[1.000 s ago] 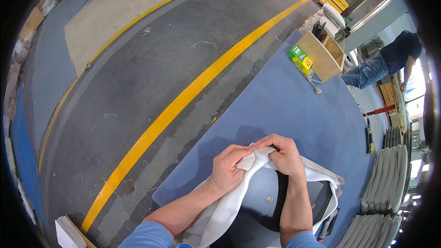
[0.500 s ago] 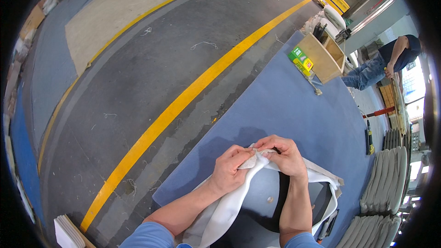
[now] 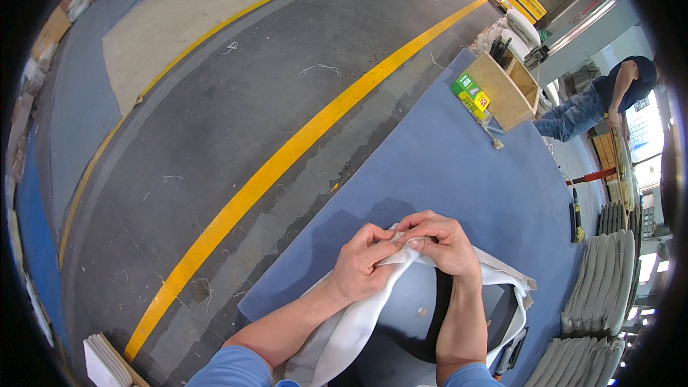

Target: The person wraps a white fabric cover around a black foam cushion, folds the edges, and uses a staple gun to secure the fabric. They repeatedly adjust and smooth the cover, then flip the cushion to work on different sides before stacking the finished unit.

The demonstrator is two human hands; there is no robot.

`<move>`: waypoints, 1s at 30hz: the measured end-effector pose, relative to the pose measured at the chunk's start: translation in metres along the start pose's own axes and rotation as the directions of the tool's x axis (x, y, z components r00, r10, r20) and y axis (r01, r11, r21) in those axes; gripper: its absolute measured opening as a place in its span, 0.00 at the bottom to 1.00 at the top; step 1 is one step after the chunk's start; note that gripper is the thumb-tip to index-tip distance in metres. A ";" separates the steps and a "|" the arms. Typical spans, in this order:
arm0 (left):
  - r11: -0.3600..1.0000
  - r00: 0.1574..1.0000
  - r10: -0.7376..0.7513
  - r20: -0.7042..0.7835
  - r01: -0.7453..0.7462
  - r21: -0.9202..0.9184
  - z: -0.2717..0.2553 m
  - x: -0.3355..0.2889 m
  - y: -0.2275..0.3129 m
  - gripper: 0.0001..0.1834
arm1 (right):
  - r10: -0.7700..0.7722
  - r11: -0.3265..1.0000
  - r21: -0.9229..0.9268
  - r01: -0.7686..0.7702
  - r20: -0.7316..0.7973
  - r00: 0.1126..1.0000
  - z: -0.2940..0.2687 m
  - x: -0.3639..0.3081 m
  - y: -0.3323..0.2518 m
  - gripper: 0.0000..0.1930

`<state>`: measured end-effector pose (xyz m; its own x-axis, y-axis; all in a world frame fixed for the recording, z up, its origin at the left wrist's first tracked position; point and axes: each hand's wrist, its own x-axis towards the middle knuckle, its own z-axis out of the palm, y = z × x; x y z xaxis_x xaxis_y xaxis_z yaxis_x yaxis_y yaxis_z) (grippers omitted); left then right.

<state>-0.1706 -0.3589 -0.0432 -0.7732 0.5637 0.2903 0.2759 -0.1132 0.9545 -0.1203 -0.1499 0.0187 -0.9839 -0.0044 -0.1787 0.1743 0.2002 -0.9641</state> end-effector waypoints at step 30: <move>0.912 0.902 -0.399 0.163 0.408 -0.027 -0.007 0.027 -0.008 0.10 | -0.073 0.990 -0.110 0.084 0.097 0.993 -0.005 -0.003 -0.003 0.10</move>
<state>-0.1972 -0.3484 -0.0425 -0.7147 0.6872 -0.1300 -0.0794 0.1049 0.9913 -0.1179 -0.1451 0.0230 -0.9855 -0.1142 -0.1258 0.0857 0.3054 -0.9484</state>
